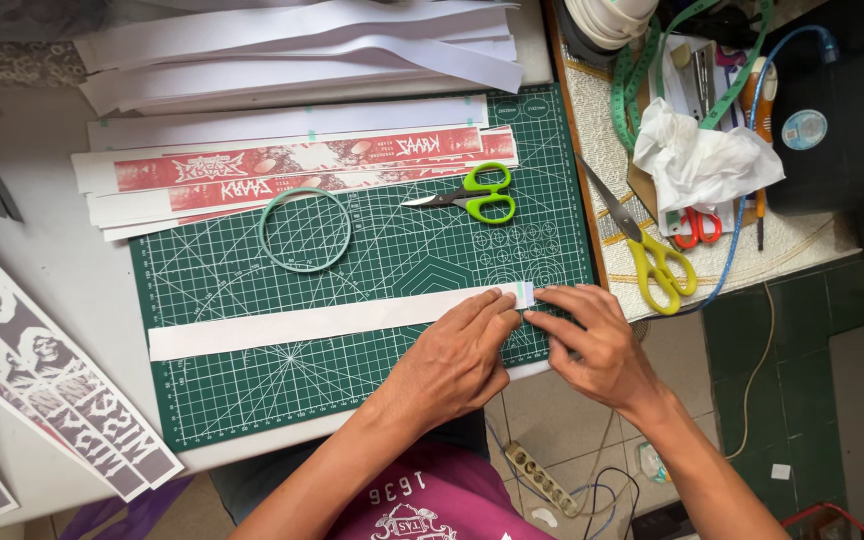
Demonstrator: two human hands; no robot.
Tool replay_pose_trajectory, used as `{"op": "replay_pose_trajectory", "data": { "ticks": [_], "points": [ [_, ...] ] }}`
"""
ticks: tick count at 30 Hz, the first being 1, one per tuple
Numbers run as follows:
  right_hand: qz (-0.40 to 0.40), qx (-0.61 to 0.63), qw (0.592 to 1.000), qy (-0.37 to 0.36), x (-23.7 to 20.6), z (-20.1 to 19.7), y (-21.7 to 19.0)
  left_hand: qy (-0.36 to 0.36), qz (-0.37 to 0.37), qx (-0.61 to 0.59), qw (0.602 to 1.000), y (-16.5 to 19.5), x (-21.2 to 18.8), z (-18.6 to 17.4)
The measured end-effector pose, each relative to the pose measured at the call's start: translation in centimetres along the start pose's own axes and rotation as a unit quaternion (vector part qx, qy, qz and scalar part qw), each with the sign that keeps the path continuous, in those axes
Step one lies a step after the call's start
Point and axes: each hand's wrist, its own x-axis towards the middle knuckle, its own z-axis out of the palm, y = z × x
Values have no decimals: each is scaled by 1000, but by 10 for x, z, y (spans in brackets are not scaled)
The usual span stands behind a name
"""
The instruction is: The person assembles long white paper strips by applying small pieces of tape to their ends and pressing them together. They use green-handled scissors to cut a green plastic ring and place it on the table. The person repeats the taping and joining process on multiple strips on a green cutting mat.
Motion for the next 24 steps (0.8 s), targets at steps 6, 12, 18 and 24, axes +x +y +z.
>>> {"op": "replay_pose_trajectory", "data": {
  "ticks": [6,12,18,24],
  "points": [
    [74,32,997,12,14,-3,-7,-4,-4,3,1000,0,0,-1],
    [98,29,995,23,23,1,-8,10,-1,7,1000,-1,-1,-1],
    [113,36,993,24,27,2,-9,9,-7,-13,1000,0,-1,-2],
    [132,51,990,12,37,-2,-12,10,-7,-10,1000,0,0,-2]
  ]
}}
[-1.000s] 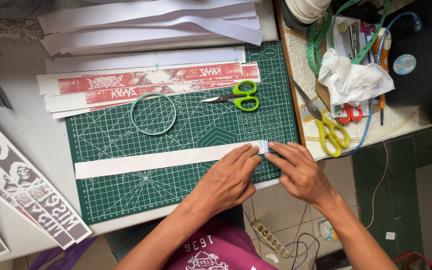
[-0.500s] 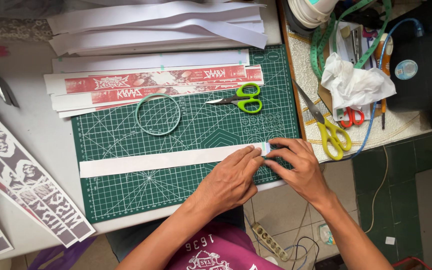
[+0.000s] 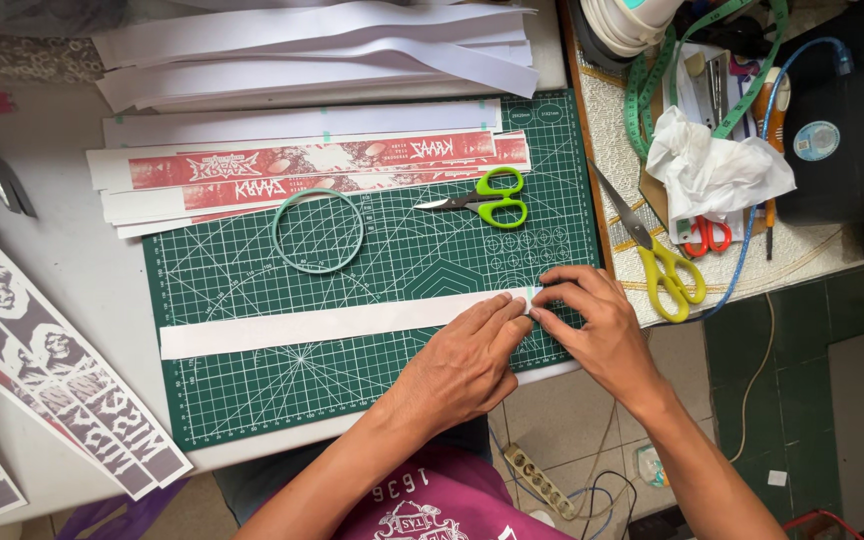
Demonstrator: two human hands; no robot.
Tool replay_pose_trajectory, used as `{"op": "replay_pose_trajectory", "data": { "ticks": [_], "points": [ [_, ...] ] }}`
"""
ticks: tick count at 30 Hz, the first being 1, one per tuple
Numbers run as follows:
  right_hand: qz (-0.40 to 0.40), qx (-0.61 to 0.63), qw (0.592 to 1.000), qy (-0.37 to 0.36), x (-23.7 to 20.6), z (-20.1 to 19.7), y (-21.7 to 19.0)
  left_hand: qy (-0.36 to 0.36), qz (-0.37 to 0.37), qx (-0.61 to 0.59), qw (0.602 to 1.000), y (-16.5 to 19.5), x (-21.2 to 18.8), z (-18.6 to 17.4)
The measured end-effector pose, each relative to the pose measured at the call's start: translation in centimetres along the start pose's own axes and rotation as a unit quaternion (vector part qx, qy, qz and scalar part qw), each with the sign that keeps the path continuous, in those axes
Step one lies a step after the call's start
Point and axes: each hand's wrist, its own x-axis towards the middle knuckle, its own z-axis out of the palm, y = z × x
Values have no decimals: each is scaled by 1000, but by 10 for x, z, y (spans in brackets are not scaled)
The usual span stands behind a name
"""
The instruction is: The person assembles long white paper strips by applying small pieces of tape to their ends and pressing them together. They use green-handled scissors to cut a green plastic ring and place it on the table. The person repeats the taping and joining process on multiple strips on a green cutting mat.
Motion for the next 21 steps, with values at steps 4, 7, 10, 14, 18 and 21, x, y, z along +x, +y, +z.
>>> {"op": "replay_pose_trajectory", "data": {
  "ticks": [4,7,10,14,18,21],
  "points": [
    [76,56,995,-26,11,-4,-3,-10,-3,-3,1000,-1,0,1],
    [151,68,984,-70,22,-8,0,-18,-4,9,1000,-1,0,1],
    [126,62,988,-72,20,-9,0,-26,-6,7,1000,0,0,0],
    [69,19,997,4,1,-1,-7,-19,-5,4,1000,-1,1,-1],
    [-35,-114,991,59,-25,14,-12,-12,-3,-5,1000,-3,-1,2],
    [-91,-167,980,59,-36,22,-7,-9,2,11,1000,-4,-3,5]
  ]
}}
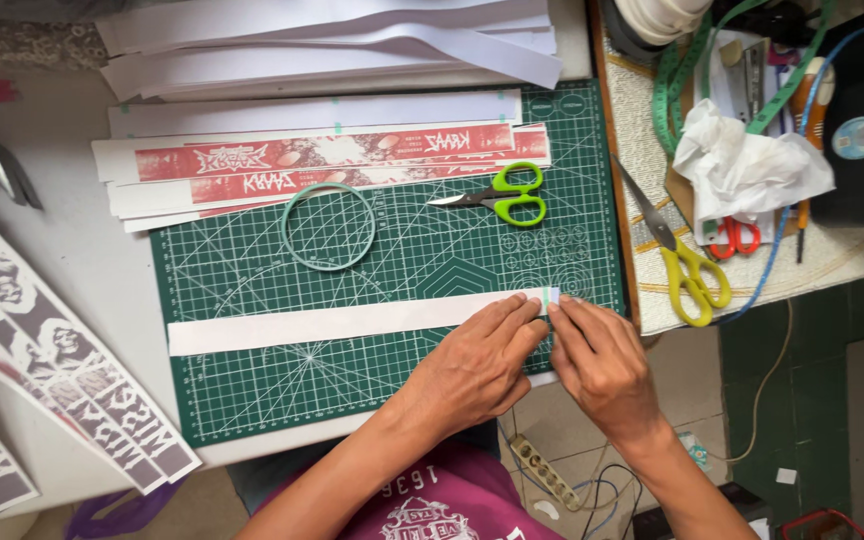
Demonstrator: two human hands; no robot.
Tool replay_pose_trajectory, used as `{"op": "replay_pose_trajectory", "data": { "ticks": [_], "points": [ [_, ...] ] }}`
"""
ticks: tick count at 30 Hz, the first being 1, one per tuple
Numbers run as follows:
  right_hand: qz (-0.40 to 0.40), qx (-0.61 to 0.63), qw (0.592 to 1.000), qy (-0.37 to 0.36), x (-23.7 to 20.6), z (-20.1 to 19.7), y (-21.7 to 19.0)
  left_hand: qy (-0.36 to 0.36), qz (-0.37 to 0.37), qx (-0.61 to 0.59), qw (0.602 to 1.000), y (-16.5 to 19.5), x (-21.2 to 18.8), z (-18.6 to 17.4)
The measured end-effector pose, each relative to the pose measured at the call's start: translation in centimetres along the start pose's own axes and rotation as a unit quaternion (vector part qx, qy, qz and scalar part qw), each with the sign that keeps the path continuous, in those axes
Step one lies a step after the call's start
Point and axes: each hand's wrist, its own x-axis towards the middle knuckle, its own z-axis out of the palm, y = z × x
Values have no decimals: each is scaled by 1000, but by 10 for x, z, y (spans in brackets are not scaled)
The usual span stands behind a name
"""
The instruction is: The person assembles long white paper strips by applying small pieces of tape to their ends and pressing them together. They use green-handled scissors to cut a green plastic ring and place it on the table. The person repeats the taping and joining process on multiple strips on a green cutting mat.
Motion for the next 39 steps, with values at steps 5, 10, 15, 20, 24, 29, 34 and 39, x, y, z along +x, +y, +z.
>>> {"op": "replay_pose_trajectory", "data": {
  "ticks": [5,10,15,20,24,29,34,39],
  "points": [
    [31,27,999,-8,-6,7,-1,10,-4,-12,1000,-4,-1,4],
    [86,55,995,-5,-7,8,-12,29,8,-3,1000,-5,-5,6],
    [140,78,987,-1,2,4,-19,72,21,-27,997,-4,-6,0],
    [254,156,955,-2,14,-8,-24,117,11,-37,992,6,-44,-23],
    [128,49,990,39,36,-2,-41,124,-51,40,990,-13,-88,-59],
    [-18,114,991,-60,75,25,-75,100,-79,112,986,-22,-109,-81],
    [-96,95,988,-78,93,36,-95,88,-75,108,987,-21,-109,-87],
    [-102,66,989,-84,96,38,-98,86,-87,92,988,-21,-108,-89]
  ]
}}
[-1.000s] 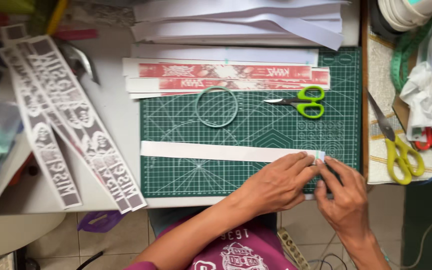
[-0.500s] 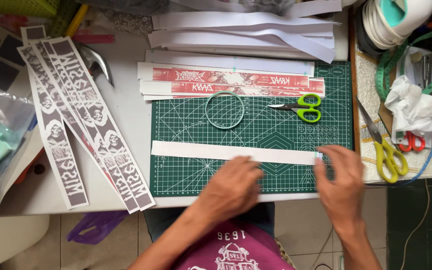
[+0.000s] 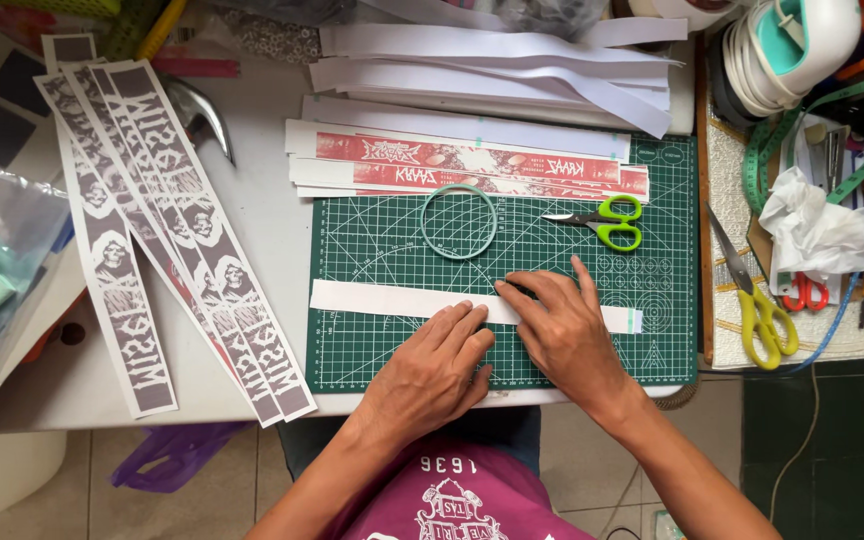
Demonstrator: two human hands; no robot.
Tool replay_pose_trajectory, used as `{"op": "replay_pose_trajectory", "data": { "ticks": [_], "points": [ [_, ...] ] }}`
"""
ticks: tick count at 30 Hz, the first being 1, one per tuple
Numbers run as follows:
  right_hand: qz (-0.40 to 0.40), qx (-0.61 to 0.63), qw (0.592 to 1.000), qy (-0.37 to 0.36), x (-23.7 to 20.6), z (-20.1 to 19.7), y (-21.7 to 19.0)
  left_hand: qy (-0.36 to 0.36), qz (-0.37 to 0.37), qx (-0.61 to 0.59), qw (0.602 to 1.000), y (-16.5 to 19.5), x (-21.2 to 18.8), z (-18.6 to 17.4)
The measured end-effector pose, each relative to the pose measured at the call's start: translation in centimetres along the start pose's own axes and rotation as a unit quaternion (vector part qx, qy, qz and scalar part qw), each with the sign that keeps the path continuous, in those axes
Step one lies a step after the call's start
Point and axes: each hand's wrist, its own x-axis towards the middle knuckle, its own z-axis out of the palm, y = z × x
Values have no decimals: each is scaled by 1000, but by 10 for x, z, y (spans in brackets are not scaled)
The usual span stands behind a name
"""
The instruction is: The person assembles long white paper strips by applying small pieces of tape to their ends and pressing them together. They use green-handled scissors to cut a green plastic ring and place it on the table. The person repeats the taping and joining process on multiple strips on a green cutting mat.
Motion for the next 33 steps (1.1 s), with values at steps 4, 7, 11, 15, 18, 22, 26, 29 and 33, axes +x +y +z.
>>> {"op": "replay_pose_trajectory", "data": {
  "ticks": [4,7,11,15,18,22,26,29,33],
  "points": [
    [28,53,998,-5,3,1,2,3,2,0,1000,-1,0,-1],
    [26,87,996,3,4,1,2,5,3,6,1000,-1,0,0],
    [30,119,992,-6,3,0,4,6,-1,3,1000,-1,0,0],
    [65,148,987,-22,3,1,8,4,-2,3,1000,-1,1,0],
    [54,157,986,-20,2,2,11,3,-2,5,1000,-1,1,0],
    [19,130,991,-20,1,2,15,3,-4,6,1000,0,1,0],
    [-7,113,993,-20,2,1,16,6,-6,5,1000,0,2,-1],
    [-26,83,996,-16,1,1,14,11,-5,6,1000,0,3,-1],
    [-90,-37,995,0,-6,6,5,11,-11,10,1000,-1,3,0]
  ]
}}
